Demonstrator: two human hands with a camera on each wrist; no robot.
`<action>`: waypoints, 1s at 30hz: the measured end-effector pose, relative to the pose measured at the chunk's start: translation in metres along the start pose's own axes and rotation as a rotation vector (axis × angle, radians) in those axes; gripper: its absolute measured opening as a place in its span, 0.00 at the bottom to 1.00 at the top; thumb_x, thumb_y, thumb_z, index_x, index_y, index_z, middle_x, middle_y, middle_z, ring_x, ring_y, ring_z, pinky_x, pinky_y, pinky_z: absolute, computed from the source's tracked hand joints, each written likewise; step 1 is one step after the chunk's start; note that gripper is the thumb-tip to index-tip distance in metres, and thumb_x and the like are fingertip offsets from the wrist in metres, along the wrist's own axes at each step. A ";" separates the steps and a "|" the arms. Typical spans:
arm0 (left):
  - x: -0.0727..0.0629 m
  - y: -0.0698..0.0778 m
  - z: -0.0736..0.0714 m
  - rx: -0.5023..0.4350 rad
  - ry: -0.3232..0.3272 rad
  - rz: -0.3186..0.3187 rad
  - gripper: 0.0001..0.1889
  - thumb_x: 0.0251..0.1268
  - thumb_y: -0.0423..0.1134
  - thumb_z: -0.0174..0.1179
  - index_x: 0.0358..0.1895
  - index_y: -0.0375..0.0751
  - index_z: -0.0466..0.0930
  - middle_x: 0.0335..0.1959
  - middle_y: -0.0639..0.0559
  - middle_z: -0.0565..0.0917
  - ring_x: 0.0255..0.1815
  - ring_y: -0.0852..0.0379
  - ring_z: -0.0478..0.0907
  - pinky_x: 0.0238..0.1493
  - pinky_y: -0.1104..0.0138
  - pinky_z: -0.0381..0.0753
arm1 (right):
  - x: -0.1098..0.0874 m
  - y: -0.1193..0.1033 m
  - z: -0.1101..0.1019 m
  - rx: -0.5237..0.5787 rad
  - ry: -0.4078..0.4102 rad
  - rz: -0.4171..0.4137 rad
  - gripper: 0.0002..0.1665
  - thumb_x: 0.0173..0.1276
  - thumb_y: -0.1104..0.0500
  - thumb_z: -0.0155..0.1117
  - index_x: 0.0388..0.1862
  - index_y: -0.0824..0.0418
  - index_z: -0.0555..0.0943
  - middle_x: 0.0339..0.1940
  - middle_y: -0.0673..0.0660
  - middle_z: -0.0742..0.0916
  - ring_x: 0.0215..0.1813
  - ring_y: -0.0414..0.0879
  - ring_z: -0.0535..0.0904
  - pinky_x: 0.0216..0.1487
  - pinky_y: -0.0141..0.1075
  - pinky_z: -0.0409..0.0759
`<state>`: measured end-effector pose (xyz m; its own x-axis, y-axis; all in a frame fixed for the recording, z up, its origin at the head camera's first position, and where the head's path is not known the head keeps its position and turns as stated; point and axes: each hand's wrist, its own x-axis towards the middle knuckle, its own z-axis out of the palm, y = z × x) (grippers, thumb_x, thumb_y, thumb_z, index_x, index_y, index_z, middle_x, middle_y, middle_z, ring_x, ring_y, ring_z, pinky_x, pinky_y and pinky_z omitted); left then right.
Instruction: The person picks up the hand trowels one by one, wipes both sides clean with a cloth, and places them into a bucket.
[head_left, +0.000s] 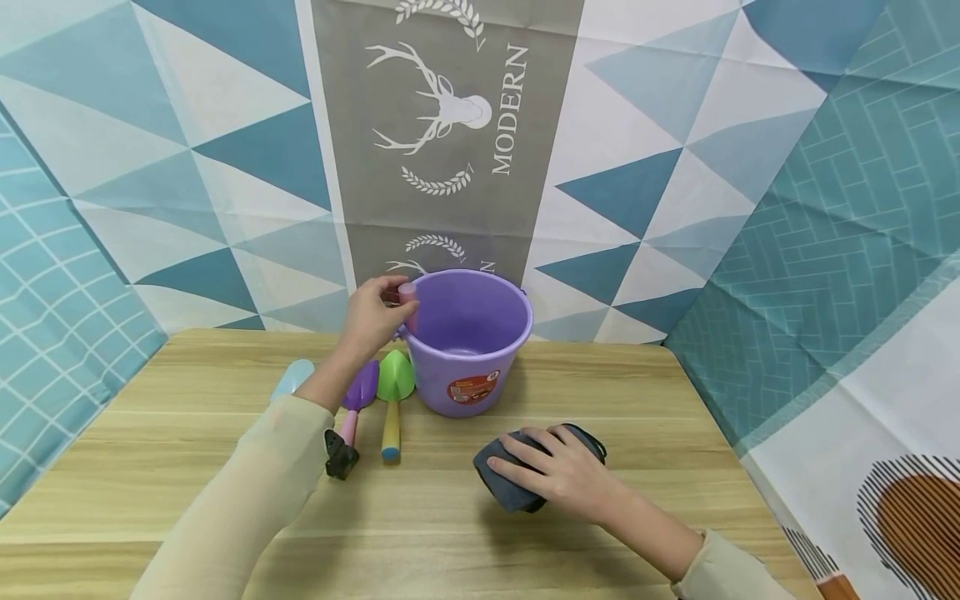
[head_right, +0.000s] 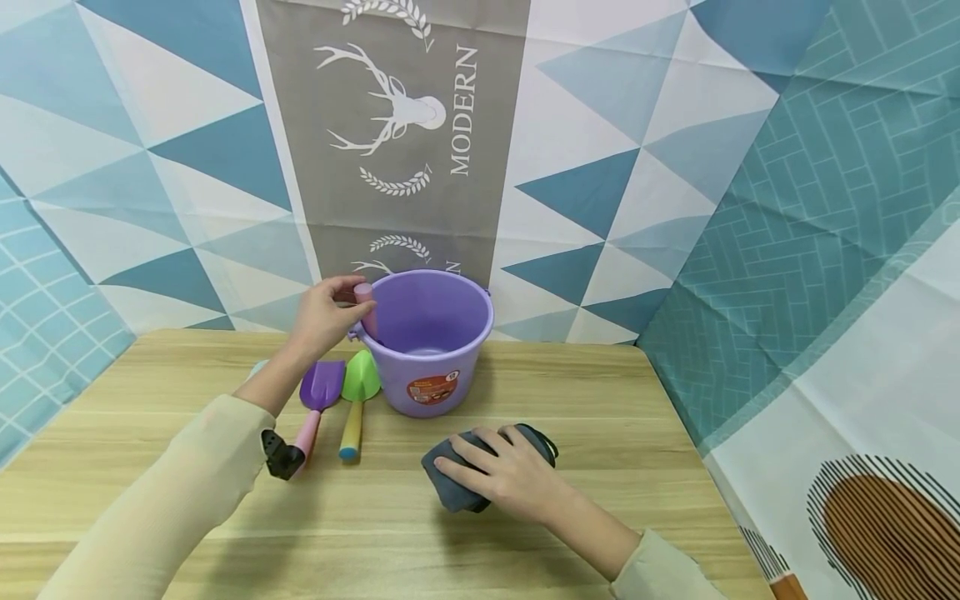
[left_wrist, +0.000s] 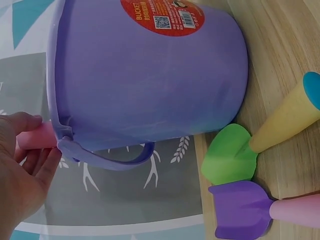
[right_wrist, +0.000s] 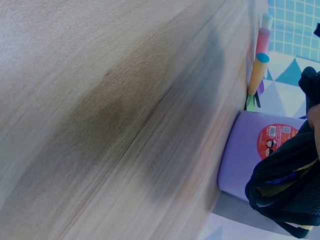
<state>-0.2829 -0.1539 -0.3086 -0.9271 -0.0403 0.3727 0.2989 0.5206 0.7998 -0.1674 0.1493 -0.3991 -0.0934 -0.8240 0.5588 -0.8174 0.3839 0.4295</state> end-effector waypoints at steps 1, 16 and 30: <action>0.000 0.000 0.000 0.001 -0.004 -0.005 0.23 0.55 0.33 0.63 0.56 0.29 0.74 0.47 0.35 0.77 0.48 0.42 0.78 0.50 0.57 0.80 | 0.000 0.000 0.000 0.001 0.002 -0.002 0.22 0.77 0.61 0.38 0.60 0.50 0.75 0.55 0.52 0.82 0.48 0.48 0.80 0.36 0.41 0.79; 0.002 -0.006 0.005 0.002 -0.002 -0.010 0.22 0.55 0.34 0.64 0.53 0.27 0.76 0.43 0.35 0.80 0.45 0.44 0.79 0.49 0.58 0.79 | -0.001 0.001 0.002 0.002 -0.010 0.006 0.22 0.77 0.60 0.38 0.61 0.49 0.75 0.55 0.52 0.82 0.48 0.48 0.80 0.37 0.41 0.79; 0.002 -0.007 0.005 0.073 -0.031 0.027 0.20 0.55 0.34 0.63 0.51 0.27 0.77 0.45 0.35 0.79 0.44 0.44 0.79 0.48 0.57 0.80 | -0.002 0.000 0.002 -0.001 -0.003 0.010 0.22 0.77 0.60 0.38 0.60 0.49 0.75 0.55 0.52 0.82 0.48 0.48 0.80 0.37 0.41 0.79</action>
<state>-0.2881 -0.1535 -0.3159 -0.9258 0.0006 0.3780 0.3077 0.5820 0.7527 -0.1689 0.1499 -0.4015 -0.1035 -0.8210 0.5614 -0.8157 0.3931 0.4245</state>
